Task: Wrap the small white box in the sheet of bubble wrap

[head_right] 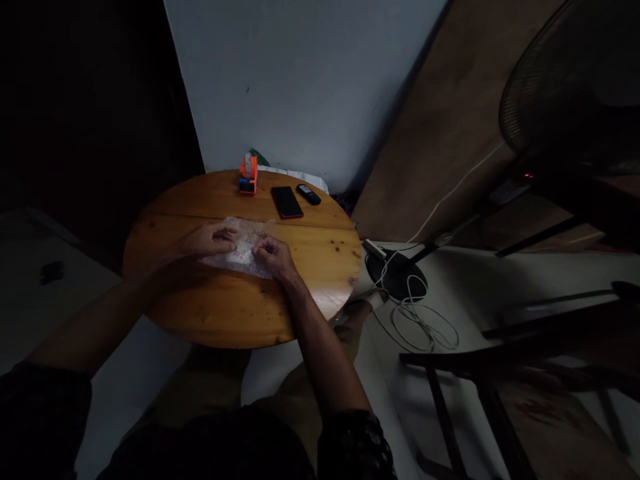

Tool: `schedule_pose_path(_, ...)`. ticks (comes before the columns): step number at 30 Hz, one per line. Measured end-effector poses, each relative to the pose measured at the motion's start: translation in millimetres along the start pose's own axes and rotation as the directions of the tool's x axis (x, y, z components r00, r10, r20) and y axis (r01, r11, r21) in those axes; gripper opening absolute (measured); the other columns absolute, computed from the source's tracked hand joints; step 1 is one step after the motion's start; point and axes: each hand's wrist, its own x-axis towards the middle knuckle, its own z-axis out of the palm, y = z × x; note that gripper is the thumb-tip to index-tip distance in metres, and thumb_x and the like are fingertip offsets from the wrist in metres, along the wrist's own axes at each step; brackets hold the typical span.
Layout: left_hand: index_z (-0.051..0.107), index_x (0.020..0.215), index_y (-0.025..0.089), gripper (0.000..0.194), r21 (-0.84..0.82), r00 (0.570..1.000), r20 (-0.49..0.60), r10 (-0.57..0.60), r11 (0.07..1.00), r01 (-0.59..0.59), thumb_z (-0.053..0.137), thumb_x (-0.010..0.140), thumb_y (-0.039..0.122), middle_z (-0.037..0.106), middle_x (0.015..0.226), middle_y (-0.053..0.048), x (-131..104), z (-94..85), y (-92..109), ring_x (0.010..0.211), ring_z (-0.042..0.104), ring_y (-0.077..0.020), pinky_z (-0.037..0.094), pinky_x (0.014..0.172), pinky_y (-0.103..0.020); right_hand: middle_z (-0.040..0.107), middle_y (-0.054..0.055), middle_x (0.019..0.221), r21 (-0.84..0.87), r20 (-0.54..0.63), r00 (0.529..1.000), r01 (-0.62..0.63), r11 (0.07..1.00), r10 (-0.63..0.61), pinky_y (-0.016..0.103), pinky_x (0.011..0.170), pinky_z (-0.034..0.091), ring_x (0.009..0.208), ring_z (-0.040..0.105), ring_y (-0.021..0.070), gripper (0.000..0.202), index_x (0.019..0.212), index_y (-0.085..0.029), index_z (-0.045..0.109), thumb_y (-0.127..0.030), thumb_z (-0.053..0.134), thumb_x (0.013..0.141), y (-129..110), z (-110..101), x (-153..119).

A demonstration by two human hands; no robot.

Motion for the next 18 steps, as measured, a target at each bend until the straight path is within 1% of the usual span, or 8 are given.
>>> schedule_pose_path(1, 0.069, 0.102, 0.017, 0.053, -0.008, 1.000, 0.025, 0.011, 1.000, -0.011, 0.069, 0.060, 0.051, 0.071, 0.092, -0.005, 1.8, 0.6, -0.1, 0.087, 0.066, -0.0230, 0.052, 0.076, -0.032, 0.054, -0.004, 0.061, 0.001, -0.003, 1.000, 0.005, 1.000, -0.005, 0.023, 0.051, 0.034, 0.054, 0.042, 0.0088, 0.038, 0.070, -0.019, 0.060, -0.053, 0.075, 0.063, -1.5, -0.3, -1.0)
schedule_pose_path(3, 0.068, 0.086, 0.017, 0.042, -0.006, 0.997, 0.070, 0.032, 0.999, -0.032, 0.070, 0.058, 0.048, 0.068, 0.082, -0.002, 5.3, 2.9, 0.4, 0.080, 0.063, -0.0204, 0.049, 0.071, -0.029, 0.053, -0.005, 0.061, 0.005, -0.004, 1.000, 0.007, 1.000, -0.007, 0.022, 0.051, 0.033, 0.054, 0.041, 0.0084, 0.035, 0.072, -0.019, 0.060, -0.050, 0.074, 0.064, -4.7, -1.2, -3.3)
schedule_pose_path(5, 0.064, 0.072, 0.017, 0.030, -0.033, 0.994, 0.103, 0.038, 0.999, -0.034, 0.066, 0.060, 0.045, 0.061, 0.071, 0.000, 7.5, 5.8, 1.0, 0.069, 0.057, -0.0162, 0.044, 0.063, -0.027, 0.053, -0.005, 0.060, 0.016, -0.009, 1.000, -0.007, 1.000, 0.008, 0.021, 0.051, 0.032, 0.053, 0.041, 0.0083, 0.033, 0.074, -0.020, 0.059, -0.047, 0.075, 0.063, -7.2, -1.8, -4.9)
schedule_pose_path(6, 0.062, 0.069, 0.017, 0.027, -0.061, 0.993, 0.109, 0.036, 0.998, -0.029, 0.064, 0.061, 0.043, 0.059, 0.067, 0.001, 7.5, 7.2, 1.0, 0.065, 0.054, -0.0144, 0.042, 0.060, -0.025, 0.053, -0.006, 0.060, 0.023, -0.014, 1.000, -0.014, 1.000, 0.014, 0.021, 0.050, 0.032, 0.053, 0.041, 0.0084, 0.033, 0.075, -0.020, 0.058, -0.046, 0.075, 0.062, -8.0, -1.9, -5.4)
schedule_pose_path(10, 0.063, 0.070, 0.016, 0.024, -0.168, 0.996, 0.075, 0.041, 0.985, -0.028, 0.061, 0.066, 0.040, 0.057, 0.066, 0.002, 1.4, 12.2, -3.2, 0.060, 0.049, -0.0114, 0.037, 0.055, -0.023, 0.054, -0.006, 0.061, 0.030, -0.035, 0.999, -0.013, 0.999, 0.014, 0.021, 0.052, 0.033, 0.054, 0.042, 0.0086, 0.034, 0.079, -0.020, 0.059, -0.043, 0.076, 0.060, -9.5, -1.5, -5.5)
schedule_pose_path(13, 0.064, 0.071, 0.016, 0.021, -0.201, 0.994, 0.089, 0.062, 0.979, -0.043, 0.061, 0.068, 0.037, 0.058, 0.067, 0.002, -4.8, 16.9, -9.3, 0.060, 0.049, -0.0110, 0.036, 0.054, -0.022, 0.055, -0.006, 0.064, 0.006, -0.033, 0.999, 0.004, 1.000, -0.004, 0.021, 0.053, 0.035, 0.056, 0.044, 0.0091, 0.037, 0.081, -0.020, 0.059, -0.043, 0.078, 0.060, -8.5, -2.3, -5.5)
schedule_pose_path(16, 0.063, 0.070, 0.016, 0.018, -0.216, 0.991, 0.089, 0.101, 0.973, -0.079, 0.059, 0.070, 0.034, 0.058, 0.067, 0.002, -6.6, 20.9, -13.0, 0.060, 0.049, -0.0107, 0.038, 0.054, -0.022, 0.056, -0.005, 0.065, -0.075, 0.027, 0.999, 0.032, 0.997, -0.030, 0.022, 0.055, 0.037, 0.058, 0.047, 0.0103, 0.036, 0.083, -0.020, 0.060, -0.045, 0.077, 0.063, -5.9, -6.1, -5.5)
schedule_pose_path(18, 0.063, 0.069, 0.016, 0.017, -0.202, 0.990, 0.088, 0.109, 0.975, -0.090, 0.058, 0.069, 0.033, 0.057, 0.066, 0.002, -5.3, 21.6, -12.5, 0.060, 0.049, -0.0109, 0.038, 0.056, -0.022, 0.057, -0.003, 0.067, -0.181, 0.038, 0.998, 0.055, 0.982, -0.049, 0.024, 0.057, 0.039, 0.060, 0.050, 0.0117, 0.033, 0.086, -0.019, 0.062, -0.044, 0.074, 0.067, -3.9, -10.1, -5.4)
